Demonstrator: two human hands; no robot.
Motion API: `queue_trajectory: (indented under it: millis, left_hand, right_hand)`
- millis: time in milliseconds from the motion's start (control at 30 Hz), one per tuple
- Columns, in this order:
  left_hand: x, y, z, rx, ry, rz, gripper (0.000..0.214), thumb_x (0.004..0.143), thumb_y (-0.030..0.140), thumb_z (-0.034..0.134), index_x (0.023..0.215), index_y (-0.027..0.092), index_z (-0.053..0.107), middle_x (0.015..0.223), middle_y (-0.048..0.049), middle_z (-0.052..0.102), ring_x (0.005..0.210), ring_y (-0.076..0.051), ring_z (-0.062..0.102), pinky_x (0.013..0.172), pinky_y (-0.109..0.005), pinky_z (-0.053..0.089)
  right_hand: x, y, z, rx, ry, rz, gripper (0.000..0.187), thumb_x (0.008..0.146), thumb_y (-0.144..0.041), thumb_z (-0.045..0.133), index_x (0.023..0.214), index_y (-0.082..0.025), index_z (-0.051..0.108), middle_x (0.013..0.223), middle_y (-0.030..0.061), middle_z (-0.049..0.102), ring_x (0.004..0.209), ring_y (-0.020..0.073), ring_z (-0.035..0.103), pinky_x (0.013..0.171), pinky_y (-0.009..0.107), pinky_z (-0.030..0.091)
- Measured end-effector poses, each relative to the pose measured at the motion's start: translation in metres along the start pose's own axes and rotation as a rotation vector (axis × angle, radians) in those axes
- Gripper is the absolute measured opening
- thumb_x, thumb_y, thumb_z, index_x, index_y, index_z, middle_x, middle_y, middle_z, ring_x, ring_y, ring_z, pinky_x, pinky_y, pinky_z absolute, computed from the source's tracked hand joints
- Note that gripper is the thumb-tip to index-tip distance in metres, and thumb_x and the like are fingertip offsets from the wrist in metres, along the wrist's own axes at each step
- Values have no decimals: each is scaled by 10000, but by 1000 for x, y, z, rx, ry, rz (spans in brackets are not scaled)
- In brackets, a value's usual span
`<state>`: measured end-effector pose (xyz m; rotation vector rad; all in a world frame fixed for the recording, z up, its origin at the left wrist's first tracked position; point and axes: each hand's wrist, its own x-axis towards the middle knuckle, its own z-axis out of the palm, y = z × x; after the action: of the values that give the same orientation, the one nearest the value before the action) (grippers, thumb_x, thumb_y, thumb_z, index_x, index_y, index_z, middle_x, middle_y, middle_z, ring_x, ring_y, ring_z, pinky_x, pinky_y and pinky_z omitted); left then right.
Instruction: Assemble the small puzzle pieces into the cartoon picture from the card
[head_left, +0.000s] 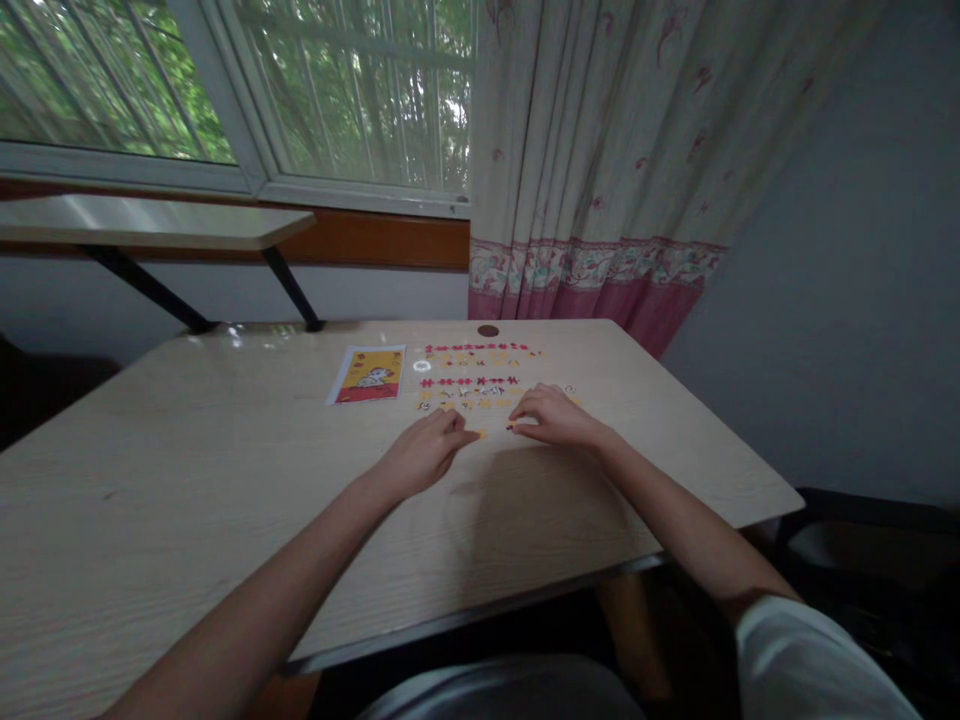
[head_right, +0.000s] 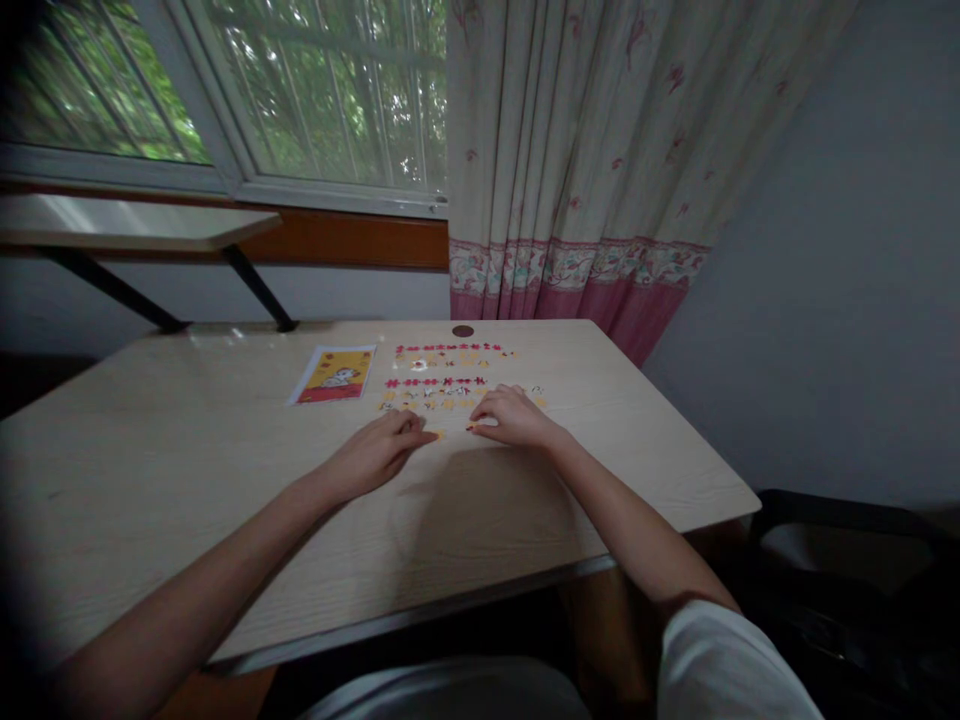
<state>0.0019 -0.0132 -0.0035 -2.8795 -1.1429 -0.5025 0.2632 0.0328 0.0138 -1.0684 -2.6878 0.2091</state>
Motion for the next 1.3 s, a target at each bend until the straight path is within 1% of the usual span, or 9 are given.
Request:
queue_trajectory:
  millis: [200,600,767,900,1067,1200,1300]
  left_hand:
    - [-1,-2,1,0,2,9,349,888,116,403,1145,216,617,950,-84,552,882,-200,504,776,-339,441]
    - [-2,-3,4,-65,28,15,357,874,92,411,1145,210,612,947,-84,556,894,-203,515,784,-340,438]
    - [-1,-1,1,-51,15,9,343,874,100,415,1136,191,617,960,-96,552,889,-207,519,783,-349,447]
    - [-1,-1,0,-48,30,7,341,882,116,413,1151,206,603,985,-94,547,909,-203,522,789,-349,449]
    - [-3,-6,-5,-38,27,-27,323,856,92,419,1081,183,632,944,-91,543,877,-200,527,768,-335,455]
    - [-5,-13,-9,-7,42,-62,303,847,98,429,1035,189,648,946,-88,531,870,-201,524,764,-335,454]
    - [-7,-19,-10,7,54,-81,290,852,109,431,1007,191,662,940,-86,528,867,-201,523,763,-335,454]
  right_hand:
    - [1,-3,3,57,0,-12,223,836,-384,587,917,-207,696,926,52,681,927,188,554,825,312,320]
    - [1,-3,2,69,7,-27,216,835,-382,593,908,-209,700,912,46,688,911,179,564,811,306,317]
    - [1,-2,3,62,6,-27,222,837,-390,587,904,-210,699,909,47,690,902,181,565,807,309,320]
    - [1,0,4,71,0,-37,232,841,-391,582,914,-202,696,914,54,690,903,180,574,812,301,336]
    - [2,1,5,73,3,-45,237,838,-390,584,923,-200,696,914,63,688,905,181,584,824,306,351]
    - [1,1,5,154,31,-51,234,816,-374,612,922,-183,697,911,66,691,881,174,592,824,298,377]
    - [4,8,3,264,64,3,212,793,-326,632,905,-159,701,871,62,691,814,147,597,772,258,406]
